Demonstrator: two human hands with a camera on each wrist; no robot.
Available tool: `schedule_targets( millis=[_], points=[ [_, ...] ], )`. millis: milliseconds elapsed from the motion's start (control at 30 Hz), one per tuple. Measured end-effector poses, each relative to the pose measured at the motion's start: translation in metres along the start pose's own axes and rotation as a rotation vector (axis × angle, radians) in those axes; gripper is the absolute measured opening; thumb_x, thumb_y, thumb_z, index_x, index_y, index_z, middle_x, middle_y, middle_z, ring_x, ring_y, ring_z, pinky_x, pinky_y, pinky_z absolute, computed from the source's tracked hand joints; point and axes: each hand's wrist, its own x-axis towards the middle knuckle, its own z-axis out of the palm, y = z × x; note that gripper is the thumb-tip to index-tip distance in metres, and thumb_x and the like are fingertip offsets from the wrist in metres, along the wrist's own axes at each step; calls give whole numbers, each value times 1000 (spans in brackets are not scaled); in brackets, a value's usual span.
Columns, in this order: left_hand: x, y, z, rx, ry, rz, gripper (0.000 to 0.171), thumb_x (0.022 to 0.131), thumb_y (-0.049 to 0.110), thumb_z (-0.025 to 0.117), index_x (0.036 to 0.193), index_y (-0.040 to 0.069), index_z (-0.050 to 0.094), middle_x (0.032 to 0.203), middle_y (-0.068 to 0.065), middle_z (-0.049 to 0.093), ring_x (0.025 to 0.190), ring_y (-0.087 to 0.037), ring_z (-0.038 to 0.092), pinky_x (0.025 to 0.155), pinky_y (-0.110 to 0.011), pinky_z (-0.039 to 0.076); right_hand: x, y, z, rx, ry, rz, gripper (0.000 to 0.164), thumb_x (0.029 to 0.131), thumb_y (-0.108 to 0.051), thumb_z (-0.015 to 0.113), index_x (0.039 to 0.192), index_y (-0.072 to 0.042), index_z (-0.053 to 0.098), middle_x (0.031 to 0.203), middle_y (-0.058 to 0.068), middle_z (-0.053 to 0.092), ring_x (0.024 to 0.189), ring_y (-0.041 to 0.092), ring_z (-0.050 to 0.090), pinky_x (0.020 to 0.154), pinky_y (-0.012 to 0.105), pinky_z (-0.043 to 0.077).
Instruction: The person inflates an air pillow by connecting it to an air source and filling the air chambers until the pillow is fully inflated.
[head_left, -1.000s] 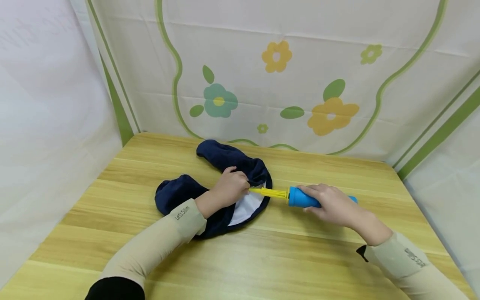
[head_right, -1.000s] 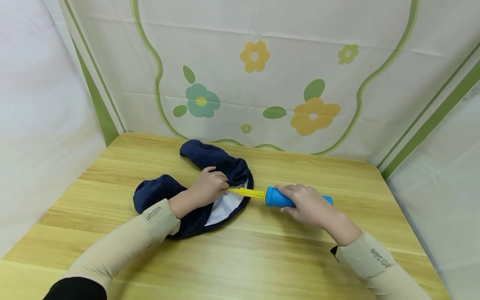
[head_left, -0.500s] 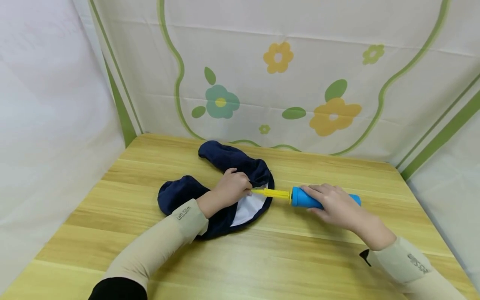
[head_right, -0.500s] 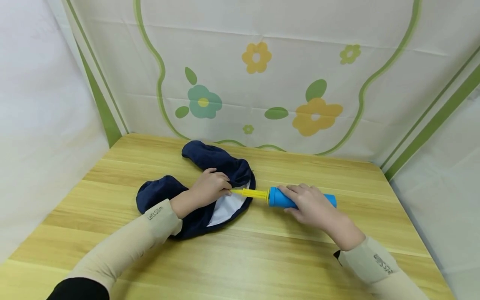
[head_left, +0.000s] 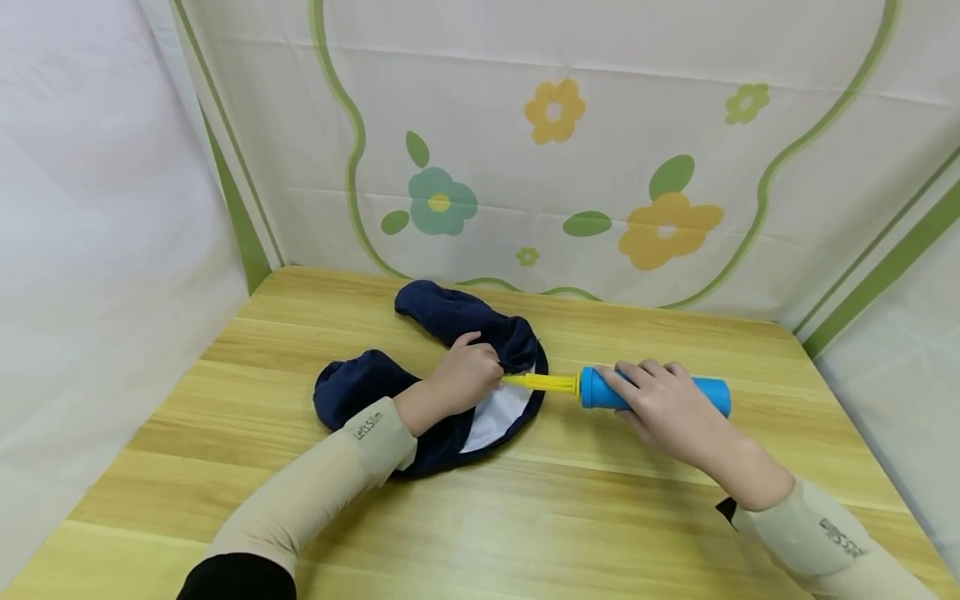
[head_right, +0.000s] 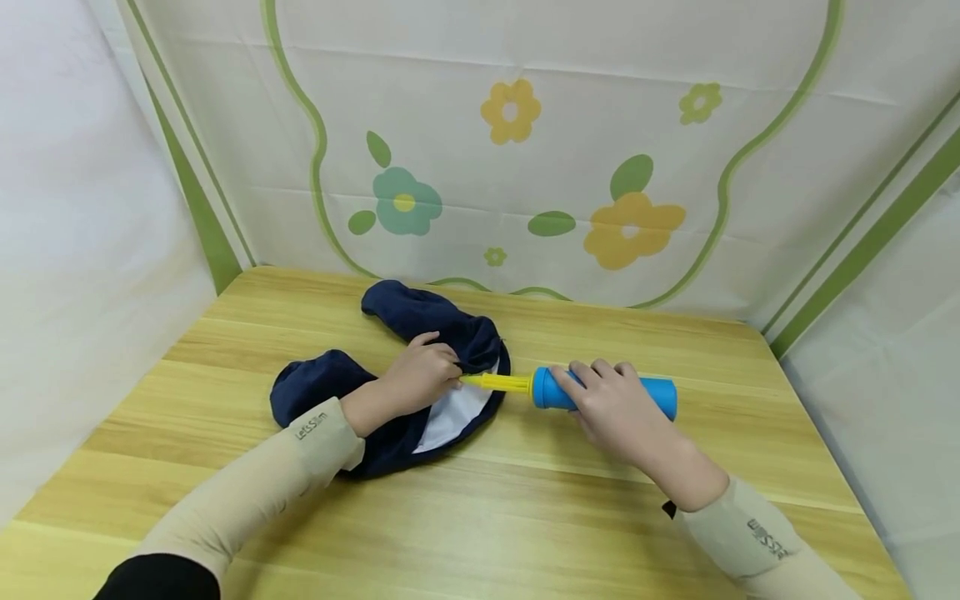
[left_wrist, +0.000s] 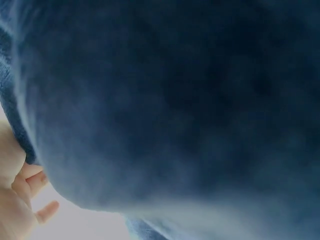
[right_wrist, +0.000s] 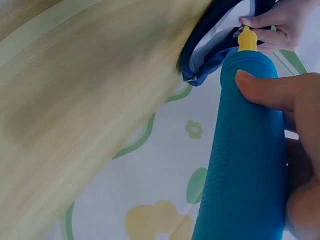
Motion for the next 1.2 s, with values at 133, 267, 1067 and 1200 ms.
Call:
schedule_targets(
  millis=[133, 267, 1067, 1200],
  points=[
    [0, 1, -1, 0, 10, 3, 9, 93, 16, 78, 85, 14, 82, 92, 2, 76, 102, -16, 67, 113, -53, 36, 1, -1, -2, 44, -53, 37, 73, 73, -12, 94, 137, 0, 62, 112, 18, 68, 92, 38, 67, 69, 54, 54],
    [-1, 0, -4, 8, 9, -4, 9, 92, 16, 79, 83, 14, 82, 92, 2, 76, 102, -17, 67, 113, -53, 36, 1, -2, 1, 96, -69, 72, 70, 75, -11, 92, 137, 1, 62, 114, 19, 70, 95, 39, 67, 72, 56, 54],
    [2, -23, -10, -87, -111, -216, 5, 92, 19, 79, 93, 14, 82, 95, 2, 75, 101, -21, 67, 114, -59, 31, 21, 22, 45, 312, -164, 118, 67, 86, -17, 86, 143, 2, 56, 126, 22, 67, 111, 42, 66, 91, 57, 53],
    [0, -25, -13, -102, -140, -256, 5, 93, 18, 79, 94, 15, 82, 95, 2, 75, 97, -21, 68, 113, -60, 32, 28, 22, 46, 323, -192, 122, 68, 86, -19, 86, 144, 1, 56, 128, 20, 66, 114, 41, 65, 93, 57, 52]
  ],
)
